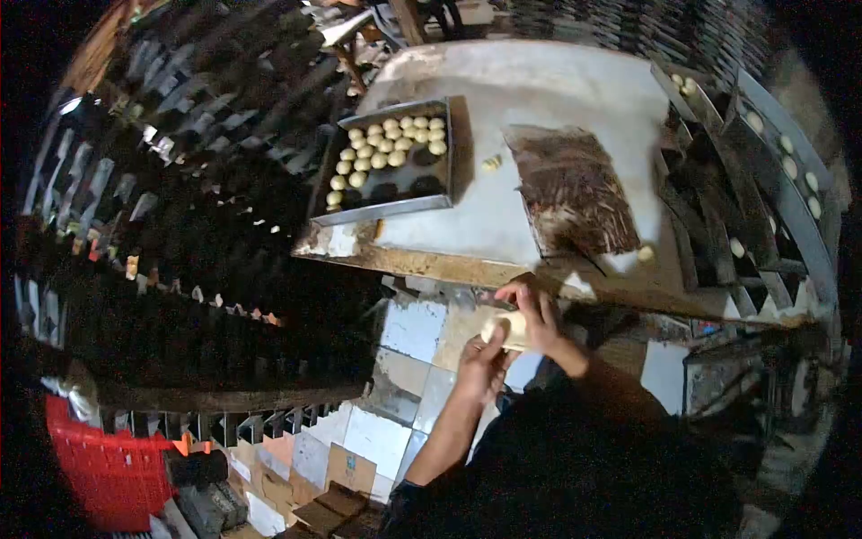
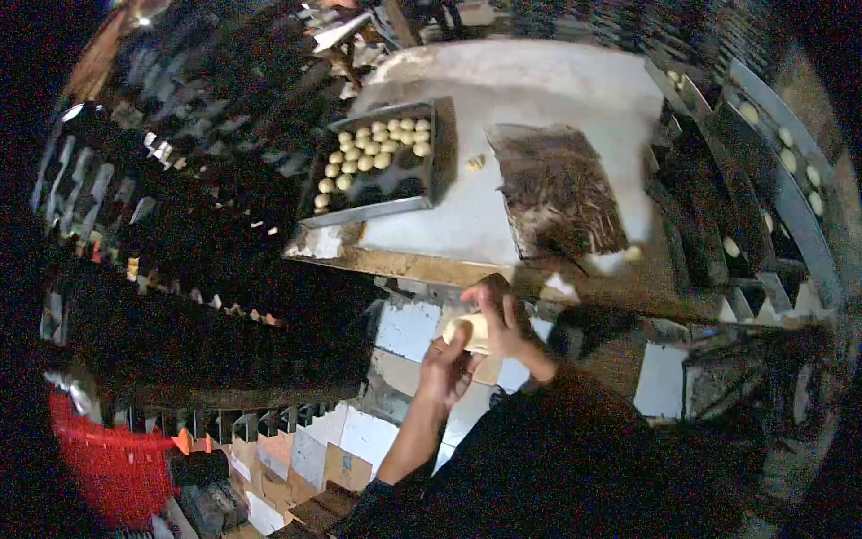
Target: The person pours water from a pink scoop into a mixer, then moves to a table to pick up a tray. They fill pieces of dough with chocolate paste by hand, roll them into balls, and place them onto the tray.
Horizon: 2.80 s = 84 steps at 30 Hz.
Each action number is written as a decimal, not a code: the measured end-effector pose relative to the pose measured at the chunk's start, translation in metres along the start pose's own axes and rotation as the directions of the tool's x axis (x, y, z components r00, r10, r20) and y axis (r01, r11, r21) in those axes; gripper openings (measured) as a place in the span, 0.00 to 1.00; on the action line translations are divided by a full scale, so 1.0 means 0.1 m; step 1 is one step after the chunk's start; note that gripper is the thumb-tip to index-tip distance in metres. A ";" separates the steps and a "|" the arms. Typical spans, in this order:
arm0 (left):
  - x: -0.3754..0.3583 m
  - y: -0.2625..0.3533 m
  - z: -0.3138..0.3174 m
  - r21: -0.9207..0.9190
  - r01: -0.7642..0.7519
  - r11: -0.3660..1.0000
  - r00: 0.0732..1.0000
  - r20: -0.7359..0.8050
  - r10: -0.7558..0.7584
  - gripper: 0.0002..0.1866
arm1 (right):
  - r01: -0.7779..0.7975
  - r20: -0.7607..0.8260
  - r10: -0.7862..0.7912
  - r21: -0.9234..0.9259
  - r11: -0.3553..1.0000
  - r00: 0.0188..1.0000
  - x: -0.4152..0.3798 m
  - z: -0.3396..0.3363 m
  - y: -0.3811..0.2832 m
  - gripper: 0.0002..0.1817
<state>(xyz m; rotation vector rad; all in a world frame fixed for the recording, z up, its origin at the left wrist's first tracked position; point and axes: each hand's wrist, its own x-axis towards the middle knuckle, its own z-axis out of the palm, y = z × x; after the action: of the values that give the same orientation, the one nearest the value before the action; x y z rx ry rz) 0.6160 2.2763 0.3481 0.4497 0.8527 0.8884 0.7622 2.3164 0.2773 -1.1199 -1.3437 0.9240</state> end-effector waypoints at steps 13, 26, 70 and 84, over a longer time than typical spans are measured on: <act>0.76 0.68 0.19 0.123 -0.158 0.980 0.980 0.140 0.140 0.22 | -0.240 -0.128 0.334 -0.916 0.320 0.934 0.35 -1.70 0.63 0.12; 1.91 0.93 0.85 0.312 -0.104 0.944 0.994 0.013 0.106 0.24 | -0.137 -0.078 0.121 -0.775 0.617 0.990 1.64 -2.22 0.99 0.19; 0.62 0.23 0.21 0.720 -0.674 0.163 0.590 0.393 0.705 0.37 | 0.179 -0.103 -0.203 -0.203 0.963 0.974 0.53 0.07 -1.25 0.15; -0.51 0.51 -0.09 0.285 -0.943 0.172 0.274 0.372 0.887 0.24 | -0.175 0.307 0.220 -0.168 0.970 0.926 -0.02 0.17 -2.46 0.21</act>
<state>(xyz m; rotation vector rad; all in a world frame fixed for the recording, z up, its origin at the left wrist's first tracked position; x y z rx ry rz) 0.5659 2.2635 0.4000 1.5869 0.5906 1.7896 0.7188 2.2545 0.5123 -1.2656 -1.6005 1.2190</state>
